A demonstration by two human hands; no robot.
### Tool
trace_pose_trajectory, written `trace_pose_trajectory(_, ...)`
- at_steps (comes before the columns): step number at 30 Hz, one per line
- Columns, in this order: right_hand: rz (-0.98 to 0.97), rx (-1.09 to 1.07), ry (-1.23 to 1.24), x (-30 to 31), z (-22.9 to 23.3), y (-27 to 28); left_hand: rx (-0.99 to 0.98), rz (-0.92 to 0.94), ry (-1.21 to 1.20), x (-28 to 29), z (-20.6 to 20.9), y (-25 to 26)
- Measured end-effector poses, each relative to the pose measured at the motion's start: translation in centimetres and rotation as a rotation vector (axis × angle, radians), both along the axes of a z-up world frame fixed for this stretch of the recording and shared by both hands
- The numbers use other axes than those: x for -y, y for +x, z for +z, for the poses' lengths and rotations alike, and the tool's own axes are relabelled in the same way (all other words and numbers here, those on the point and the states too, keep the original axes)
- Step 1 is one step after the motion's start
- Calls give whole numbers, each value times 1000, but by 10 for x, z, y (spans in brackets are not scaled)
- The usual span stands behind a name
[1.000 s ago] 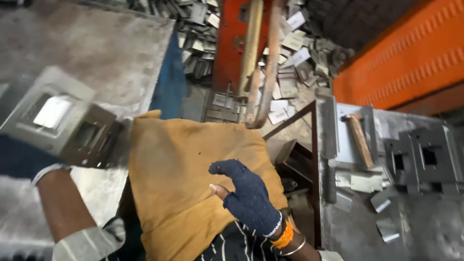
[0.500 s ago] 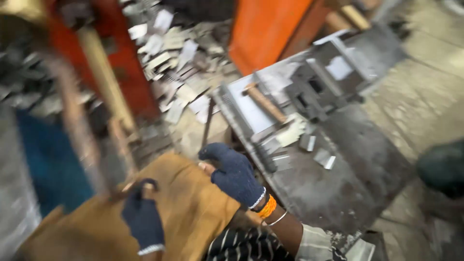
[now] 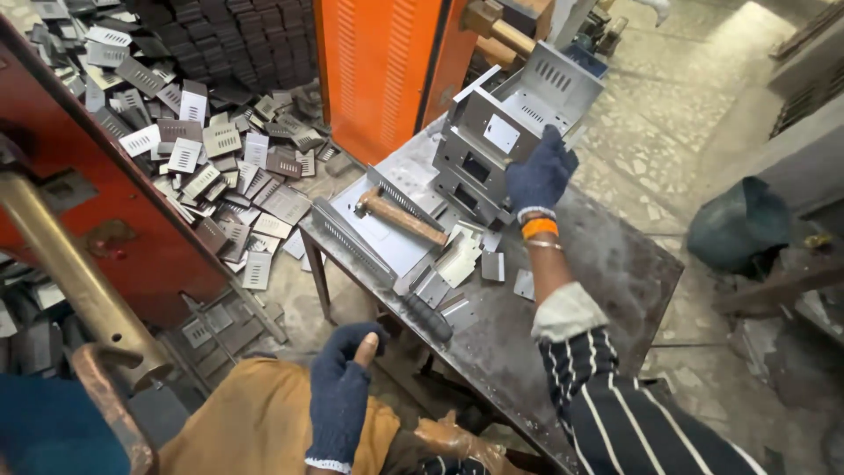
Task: Spot welding metal components together and then using a metal file to refine the edges.
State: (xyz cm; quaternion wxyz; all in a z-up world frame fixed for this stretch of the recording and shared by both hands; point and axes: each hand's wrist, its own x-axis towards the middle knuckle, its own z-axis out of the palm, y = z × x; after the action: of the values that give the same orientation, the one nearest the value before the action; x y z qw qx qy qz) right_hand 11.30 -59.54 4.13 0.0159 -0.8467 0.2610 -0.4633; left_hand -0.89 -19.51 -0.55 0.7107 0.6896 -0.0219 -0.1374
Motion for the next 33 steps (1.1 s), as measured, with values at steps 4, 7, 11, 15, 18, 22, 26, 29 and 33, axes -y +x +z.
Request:
trace_pose_trajectory(4,36,-23,131,23,-5,7,-28,8,-10,1,-4,2)
trace_pose_trajectory(7,224,-91,48,10,15,-3,14,38,-48,-3,-13,6)
trace_pose_trajectory(11,462,-238,-172,-51,56,-42,63,91,-125,-11,-13,7)
trace_pose_trajectory(15,691,-216,-107,-115,97,-66,22,137,-123,-14,-9,-2)
trace_pose_trajectory(18,801,-281,192,-159,96,-66,145,253,-142,-18,9,-24)
trace_pose_trajectory(22,1236,-397,729,-228,69,-73,313,452,-120,-35,5,-76)
trace_pose_trajectory(26,1250,-622,1381,-314,72,-98,549,860,-48,-67,11,-113)
trace_pose_trajectory(29,1333,-540,1365,-359,60,-101,557,976,-11,-108,28,-103)
trace_pose_trajectory(33,1278,-354,1428,-398,40,-89,717,1144,174,-164,4,-51)
